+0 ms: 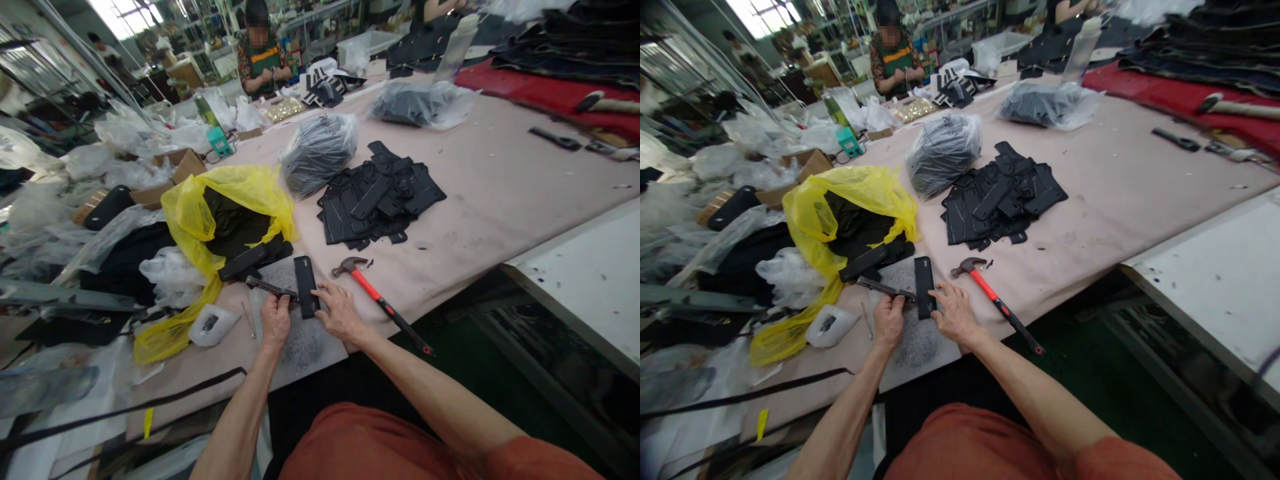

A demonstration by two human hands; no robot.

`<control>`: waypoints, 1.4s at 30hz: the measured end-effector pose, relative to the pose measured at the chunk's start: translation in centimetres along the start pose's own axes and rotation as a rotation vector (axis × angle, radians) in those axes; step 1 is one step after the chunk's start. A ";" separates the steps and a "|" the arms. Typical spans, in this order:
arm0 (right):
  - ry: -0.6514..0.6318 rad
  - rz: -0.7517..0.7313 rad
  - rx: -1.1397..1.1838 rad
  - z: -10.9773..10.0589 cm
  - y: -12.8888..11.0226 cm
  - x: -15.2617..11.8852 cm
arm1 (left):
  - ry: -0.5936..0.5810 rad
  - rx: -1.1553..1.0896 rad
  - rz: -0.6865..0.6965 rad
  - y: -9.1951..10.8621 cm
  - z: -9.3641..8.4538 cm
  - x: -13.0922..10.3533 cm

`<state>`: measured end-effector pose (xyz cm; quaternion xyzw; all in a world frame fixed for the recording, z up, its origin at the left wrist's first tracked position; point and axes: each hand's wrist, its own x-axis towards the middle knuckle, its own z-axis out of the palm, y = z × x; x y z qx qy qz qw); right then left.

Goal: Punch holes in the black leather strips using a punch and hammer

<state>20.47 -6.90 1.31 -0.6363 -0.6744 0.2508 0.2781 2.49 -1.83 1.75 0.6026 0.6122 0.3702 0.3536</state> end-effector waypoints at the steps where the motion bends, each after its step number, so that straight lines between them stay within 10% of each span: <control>1: 0.005 0.002 0.004 0.0 -0.1 0.0 | -0.004 0.030 0.020 -0.2 -0.3 0.0; 17: 0.059 -0.028 -0.082 1.0 -2.3 0.1 | -0.162 0.033 0.298 -2.1 -0.2 -2.1; 28: 0.045 -0.144 0.162 -0.6 -1.4 -4.1 | -0.193 0.067 0.212 -1.5 -0.3 -1.6; 37: -0.216 0.127 -0.490 -5.7 5.0 -13.2 | -0.188 0.022 0.218 -1.9 -0.3 -1.6; 42: -0.120 0.174 -0.609 -5.2 2.9 -11.5 | -0.171 0.009 0.221 -2.0 -0.4 -1.7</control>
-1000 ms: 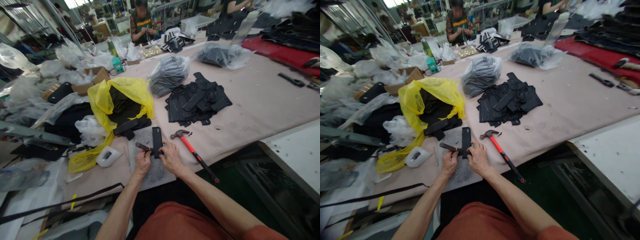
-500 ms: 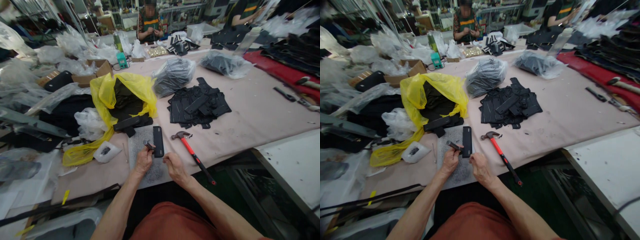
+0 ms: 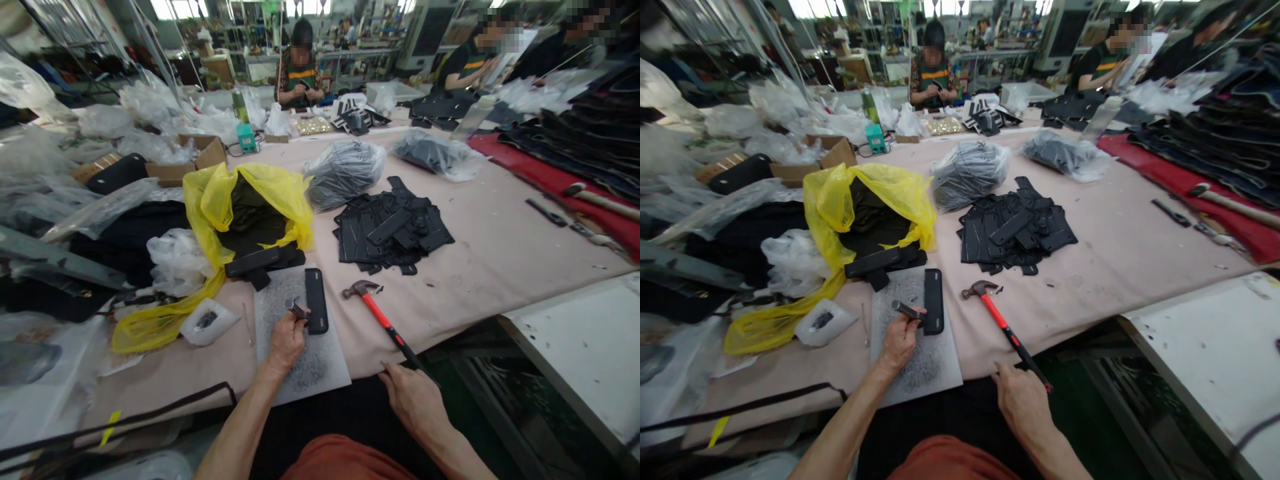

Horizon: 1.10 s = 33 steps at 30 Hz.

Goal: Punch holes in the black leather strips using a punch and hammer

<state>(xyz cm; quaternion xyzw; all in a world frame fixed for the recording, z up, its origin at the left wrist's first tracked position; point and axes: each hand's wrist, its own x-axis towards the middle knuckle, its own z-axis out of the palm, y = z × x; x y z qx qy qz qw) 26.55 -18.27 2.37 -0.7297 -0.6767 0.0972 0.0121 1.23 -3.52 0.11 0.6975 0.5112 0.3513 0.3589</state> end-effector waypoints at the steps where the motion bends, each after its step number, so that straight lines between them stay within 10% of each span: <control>1: 0.063 -0.003 0.014 -0.7 -1.1 1.1 | 0.005 -0.003 0.000 0.0 0.0 0.0; 5: 0.262 0.026 0.198 -2.9 -6.3 7.0 | 0.021 -0.005 0.011 0.1 0.1 0.0; 10: 0.156 0.065 0.554 -2.3 -10.2 12.1 | 0.019 0.012 0.029 0.1 -0.1 0.1; 18: 0.123 0.082 0.835 -2.1 -7.9 9.4 | 0.041 -0.036 0.020 0.4 -0.1 0.1; 26: 0.155 -0.270 0.609 -2.8 -11.5 16.3 | 0.319 0.024 -0.065 0.2 -1.9 -1.2; 33: 0.077 -0.209 0.600 -1.6 -12.5 18.2 | 0.381 -0.176 -0.222 -0.5 -2.5 -2.2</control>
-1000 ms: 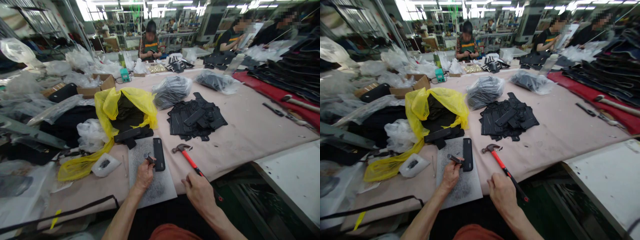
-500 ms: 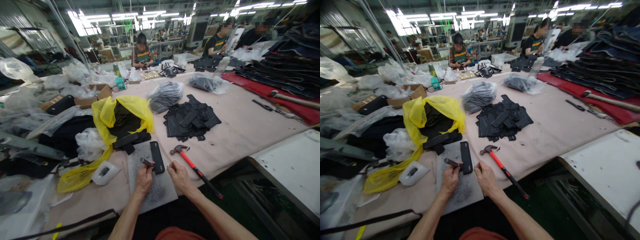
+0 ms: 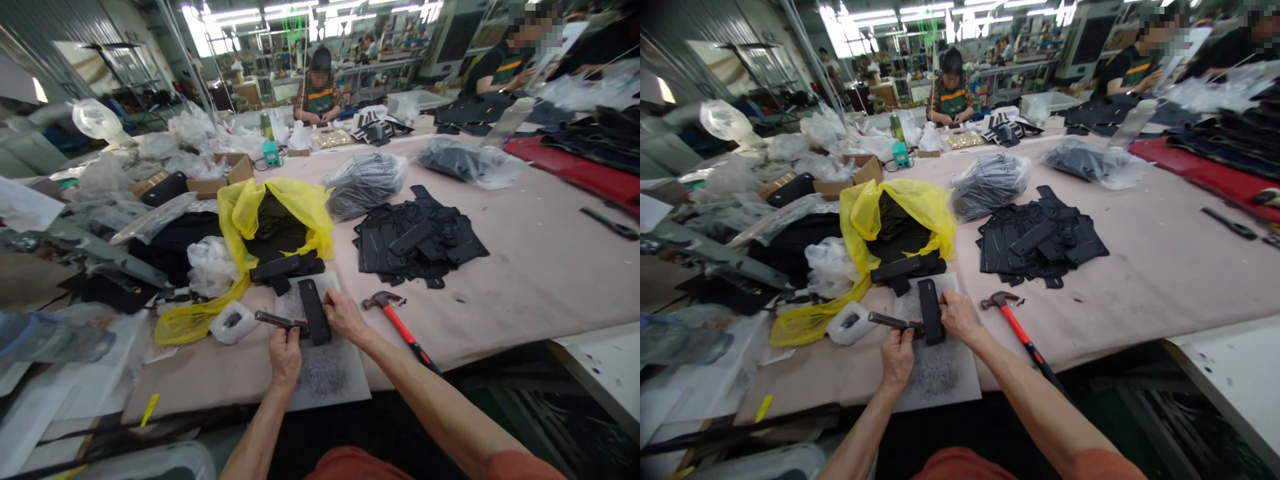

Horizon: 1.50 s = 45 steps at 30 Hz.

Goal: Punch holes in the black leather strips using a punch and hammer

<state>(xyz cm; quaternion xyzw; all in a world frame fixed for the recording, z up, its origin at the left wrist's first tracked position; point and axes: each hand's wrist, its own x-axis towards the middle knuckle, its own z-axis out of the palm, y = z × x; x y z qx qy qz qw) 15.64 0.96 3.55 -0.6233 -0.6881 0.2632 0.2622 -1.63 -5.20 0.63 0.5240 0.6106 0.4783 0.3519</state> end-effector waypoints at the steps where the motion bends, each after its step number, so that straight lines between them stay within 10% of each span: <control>1: 0.003 0.017 0.003 0.0 0.1 0.0 | 0.010 -0.105 -0.062 0.1 0.1 0.0; 9: 0.113 0.194 0.075 -1.7 1.4 -2.7 | 0.147 -0.779 -0.356 2.9 0.8 1.0; 24: 0.102 0.484 0.116 -6.9 7.2 -17.7 | 0.037 -0.692 -0.371 3.9 2.8 -0.9; 45: 0.278 0.808 -0.176 -11.5 10.9 -24.6 | -0.019 -0.522 -0.297 3.5 4.9 -1.3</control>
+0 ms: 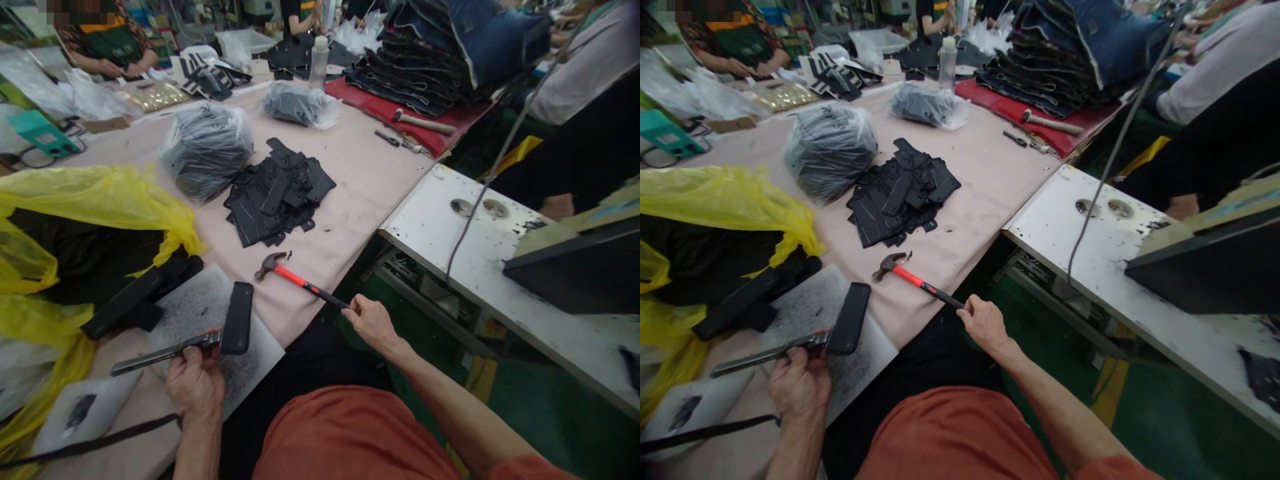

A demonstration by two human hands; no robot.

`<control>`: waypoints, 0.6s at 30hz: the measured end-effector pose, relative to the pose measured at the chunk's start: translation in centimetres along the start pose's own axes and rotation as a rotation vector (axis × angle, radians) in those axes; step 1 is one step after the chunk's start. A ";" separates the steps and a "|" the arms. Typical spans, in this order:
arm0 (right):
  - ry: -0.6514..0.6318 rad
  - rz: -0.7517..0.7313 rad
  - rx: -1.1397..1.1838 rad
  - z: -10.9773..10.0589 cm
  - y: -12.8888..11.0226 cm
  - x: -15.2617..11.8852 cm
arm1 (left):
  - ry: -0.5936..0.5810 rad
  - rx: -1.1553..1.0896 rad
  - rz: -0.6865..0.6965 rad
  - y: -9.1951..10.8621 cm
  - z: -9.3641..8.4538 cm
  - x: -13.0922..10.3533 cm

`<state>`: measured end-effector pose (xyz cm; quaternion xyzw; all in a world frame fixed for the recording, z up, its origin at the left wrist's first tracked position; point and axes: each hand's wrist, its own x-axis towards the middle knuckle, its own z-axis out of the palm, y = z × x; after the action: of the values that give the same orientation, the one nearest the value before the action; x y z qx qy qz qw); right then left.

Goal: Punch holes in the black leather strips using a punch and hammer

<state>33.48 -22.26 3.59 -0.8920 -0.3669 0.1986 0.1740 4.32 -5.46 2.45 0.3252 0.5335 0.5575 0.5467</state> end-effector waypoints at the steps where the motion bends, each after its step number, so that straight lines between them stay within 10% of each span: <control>1: 0.017 -0.001 0.008 -0.1 0.1 0.0 | -0.001 0.003 0.002 0.0 0.0 0.0; 6: 0.053 -0.020 0.330 -0.5 -1.3 0.0 | -0.026 -0.008 0.007 -0.2 0.1 -0.4; 13: -0.795 0.327 1.082 4.9 -10.5 -2.1 | -0.021 -0.095 -0.128 0.0 0.3 -2.9; 18: -0.693 0.389 1.166 7.8 -15.2 -2.1 | -0.060 -0.141 -0.151 -0.2 -0.7 -4.2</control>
<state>19.45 -12.36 4.29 -0.5882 -0.0691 0.6631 0.4578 4.45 -9.64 3.06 0.2613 0.4996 0.5409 0.6242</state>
